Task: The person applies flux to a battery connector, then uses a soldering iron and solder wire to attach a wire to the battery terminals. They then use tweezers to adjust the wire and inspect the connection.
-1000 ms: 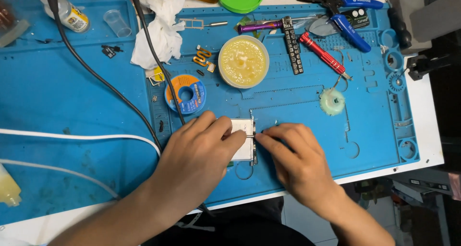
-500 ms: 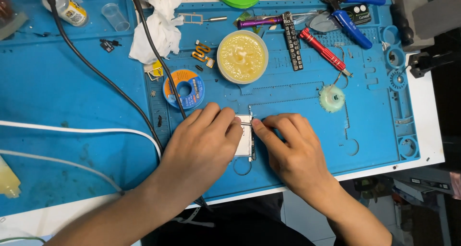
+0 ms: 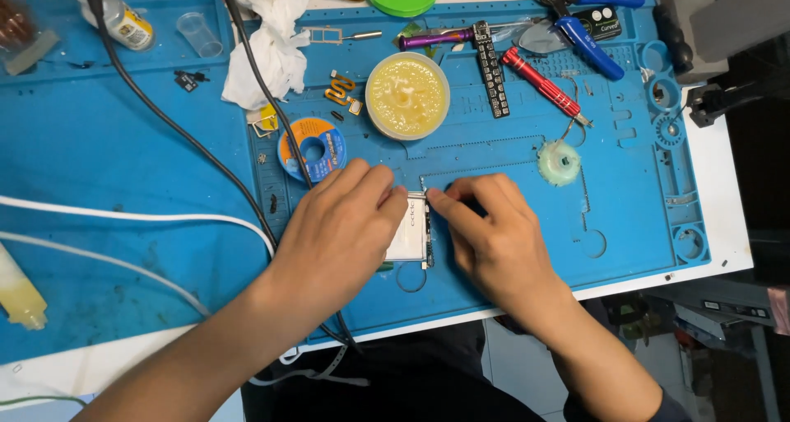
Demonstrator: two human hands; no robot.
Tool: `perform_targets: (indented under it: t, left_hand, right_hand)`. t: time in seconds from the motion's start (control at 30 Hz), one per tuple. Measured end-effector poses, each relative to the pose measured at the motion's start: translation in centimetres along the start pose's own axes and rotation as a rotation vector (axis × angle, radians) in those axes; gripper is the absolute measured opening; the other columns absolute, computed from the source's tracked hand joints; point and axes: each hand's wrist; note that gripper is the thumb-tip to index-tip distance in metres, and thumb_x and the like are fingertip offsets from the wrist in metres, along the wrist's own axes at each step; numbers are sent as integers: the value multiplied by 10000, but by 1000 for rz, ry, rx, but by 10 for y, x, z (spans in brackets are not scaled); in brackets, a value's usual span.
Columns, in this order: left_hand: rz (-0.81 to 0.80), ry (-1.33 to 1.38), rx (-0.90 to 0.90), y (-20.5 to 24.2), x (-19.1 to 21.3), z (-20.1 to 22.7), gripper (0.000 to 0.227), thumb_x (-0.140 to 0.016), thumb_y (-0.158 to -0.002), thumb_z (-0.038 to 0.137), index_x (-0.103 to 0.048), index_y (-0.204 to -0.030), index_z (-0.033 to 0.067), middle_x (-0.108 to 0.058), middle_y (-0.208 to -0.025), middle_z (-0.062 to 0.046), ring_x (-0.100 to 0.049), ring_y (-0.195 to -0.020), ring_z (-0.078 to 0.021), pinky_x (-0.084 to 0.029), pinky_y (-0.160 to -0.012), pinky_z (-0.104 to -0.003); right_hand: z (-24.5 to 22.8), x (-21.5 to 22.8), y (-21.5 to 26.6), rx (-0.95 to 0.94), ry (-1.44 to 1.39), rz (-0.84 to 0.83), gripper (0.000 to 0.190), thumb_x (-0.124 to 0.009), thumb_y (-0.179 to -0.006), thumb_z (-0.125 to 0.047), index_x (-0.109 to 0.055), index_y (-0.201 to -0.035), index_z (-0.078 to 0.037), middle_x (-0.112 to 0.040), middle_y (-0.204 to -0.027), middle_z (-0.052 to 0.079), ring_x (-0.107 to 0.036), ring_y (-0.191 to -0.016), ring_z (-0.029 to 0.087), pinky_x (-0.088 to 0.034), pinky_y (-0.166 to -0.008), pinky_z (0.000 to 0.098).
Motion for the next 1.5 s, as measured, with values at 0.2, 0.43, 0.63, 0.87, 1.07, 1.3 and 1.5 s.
perform_targets:
  t: [0.2, 0.43, 0.63, 0.87, 1.07, 1.3, 1.5]
  left_hand:
    - [-113, 106, 7, 7, 8, 7, 258, -708, -601, -72, -553, -779, 32, -501, -833, -102, -500, -811, -308, -451, -594, -446]
    - [-84, 55, 10, 11, 7, 11, 235, -708, -655, -26, -568, -825, 56, -503, -833, -94, -493, -784, -296, -438, -629, -425]
    - [-28, 170, 29, 20, 20, 21, 188, -583, -696, -150, -550, -770, 20, -479, -780, -117, -480, -738, -305, -439, -596, -433]
    - [8, 112, 35, 18, 18, 24, 126, -587, -818, -114, -607, -849, 6, -506, -802, -107, -484, -751, -287, -445, -661, -402]
    - [-62, 155, 57, 30, 24, 34, 153, -615, -759, -81, -615, -884, 7, -520, -827, -110, -507, -780, -299, -477, -670, -418]
    - [-70, 68, 75, 26, 8, 26, 283, -704, -609, -20, -604, -863, 55, -503, -833, -78, -494, -797, -287, -467, -679, -404]
    - [-145, 150, 76, 42, 18, 42, 163, -642, -858, -44, -656, -1019, -22, -527, -838, -118, -521, -797, -308, -491, -644, -443]
  right_hand:
    - [-8, 5, 9, 9, -38, -12, 245, -578, -963, 87, -645, -1182, -1, -586, -991, 166, -555, -863, 319, -480, -764, 409]
    - [-12, 5, 12, -19, -32, -48, 334, -595, -935, 121, -623, -1236, -21, -577, -1022, 169, -559, -883, 319, -478, -786, 418]
    - [-26, 13, 17, -15, -80, -64, 242, -562, -963, 78, -631, -1183, 5, -566, -997, 182, -553, -861, 333, -474, -773, 420]
    - [-24, 9, 19, -33, -56, -45, 258, -568, -966, 76, -643, -1204, 10, -598, -1004, 185, -577, -882, 330, -483, -782, 418]
    - [-32, 14, 30, -13, -83, -58, 289, -545, -950, 98, -629, -1211, 8, -587, -1005, 195, -571, -874, 337, -483, -775, 421]
    - [-22, 7, 24, -2, -80, -16, 297, -565, -938, 107, -640, -1203, -3, -585, -1012, 187, -565, -882, 329, -463, -751, 410]
    - [-31, 18, 37, 6, -109, -84, 341, -520, -915, 120, -625, -1215, -4, -580, -1006, 180, -562, -863, 330, -464, -749, 416]
Point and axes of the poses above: each hand's wrist, its own y-axis away from the middle knuckle, its own x-axis out of the back of the hand, z = x × y
